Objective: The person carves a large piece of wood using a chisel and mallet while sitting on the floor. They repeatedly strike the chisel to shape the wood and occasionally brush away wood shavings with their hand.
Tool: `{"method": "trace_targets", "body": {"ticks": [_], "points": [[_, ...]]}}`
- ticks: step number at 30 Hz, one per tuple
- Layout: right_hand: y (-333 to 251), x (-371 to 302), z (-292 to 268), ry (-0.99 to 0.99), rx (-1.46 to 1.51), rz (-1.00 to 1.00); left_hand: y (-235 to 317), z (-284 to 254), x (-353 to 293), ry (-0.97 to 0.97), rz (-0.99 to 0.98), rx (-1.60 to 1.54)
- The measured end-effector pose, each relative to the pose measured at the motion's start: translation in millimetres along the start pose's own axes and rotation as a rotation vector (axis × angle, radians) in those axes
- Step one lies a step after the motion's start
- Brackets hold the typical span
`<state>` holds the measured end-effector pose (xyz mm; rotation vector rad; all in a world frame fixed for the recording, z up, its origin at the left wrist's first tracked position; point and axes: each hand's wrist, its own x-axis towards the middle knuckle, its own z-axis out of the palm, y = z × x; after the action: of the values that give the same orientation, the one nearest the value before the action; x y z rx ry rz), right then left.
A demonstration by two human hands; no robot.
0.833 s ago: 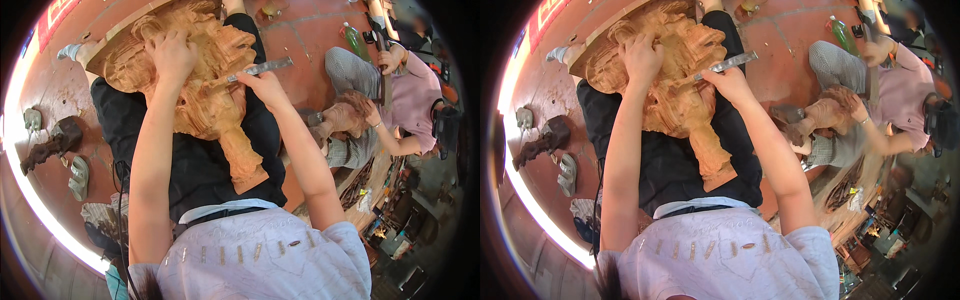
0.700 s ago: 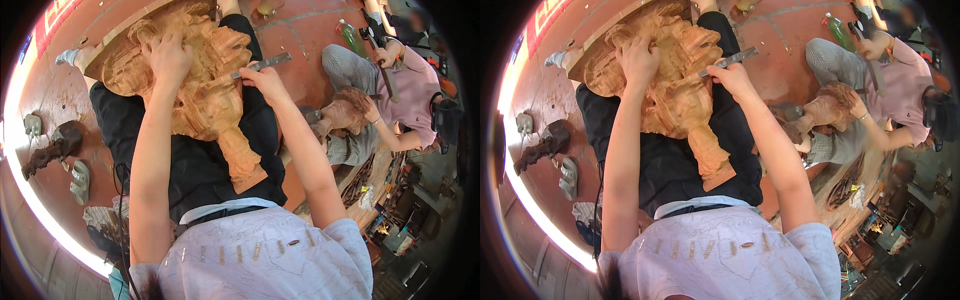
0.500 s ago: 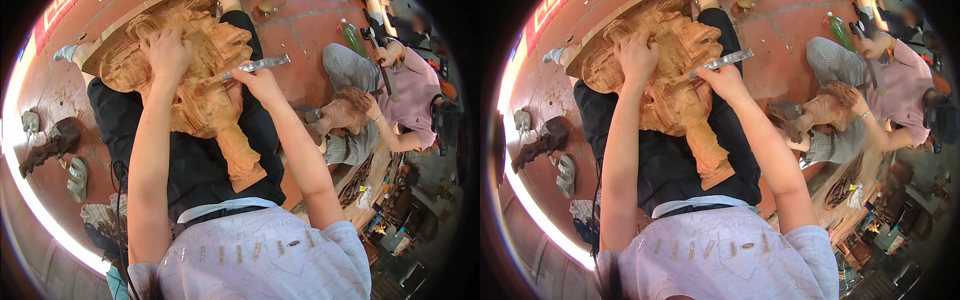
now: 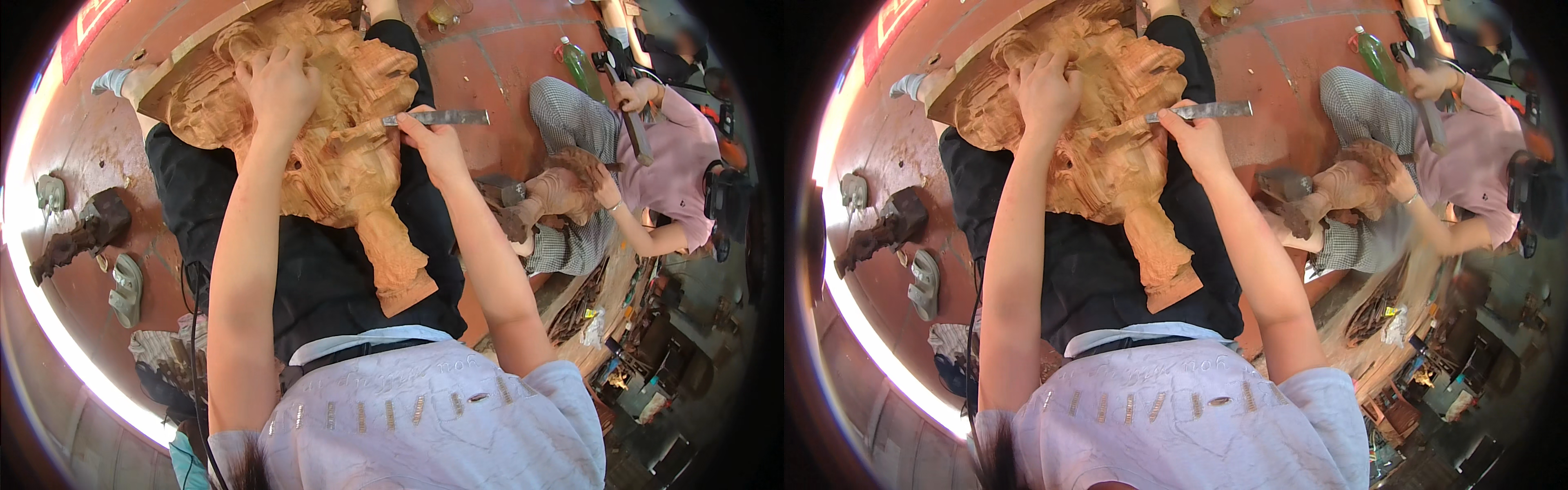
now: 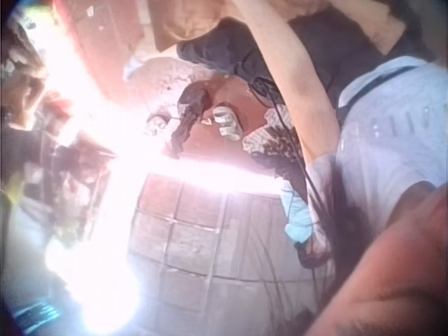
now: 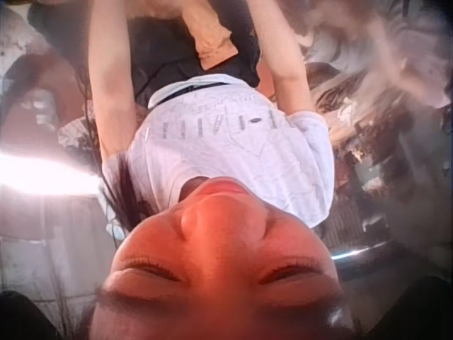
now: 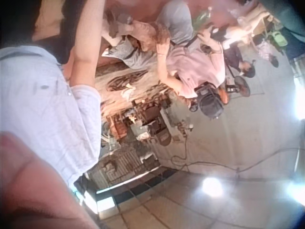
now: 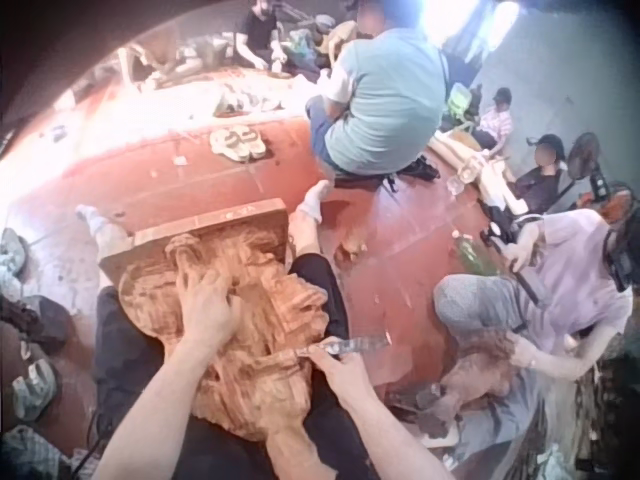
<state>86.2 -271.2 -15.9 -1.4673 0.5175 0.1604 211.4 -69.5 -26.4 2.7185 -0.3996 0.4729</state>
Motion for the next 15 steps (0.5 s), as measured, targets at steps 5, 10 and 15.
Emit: {"method": "trace_targets", "body": {"ticks": [5, 10, 15], "points": [[-4, -15, 16, 0.029, -0.023, -0.091, 0, 0, 0, 0.045, -0.013, -0.008], [-1, -9, 11, 0.072, 0.128, -0.071, -1, 1, 3, 0.000, 0.005, -0.038], [3, -12, 14, 0.019, -0.118, -0.178, 0, -1, 1, 0.016, -0.002, -0.010]]}}
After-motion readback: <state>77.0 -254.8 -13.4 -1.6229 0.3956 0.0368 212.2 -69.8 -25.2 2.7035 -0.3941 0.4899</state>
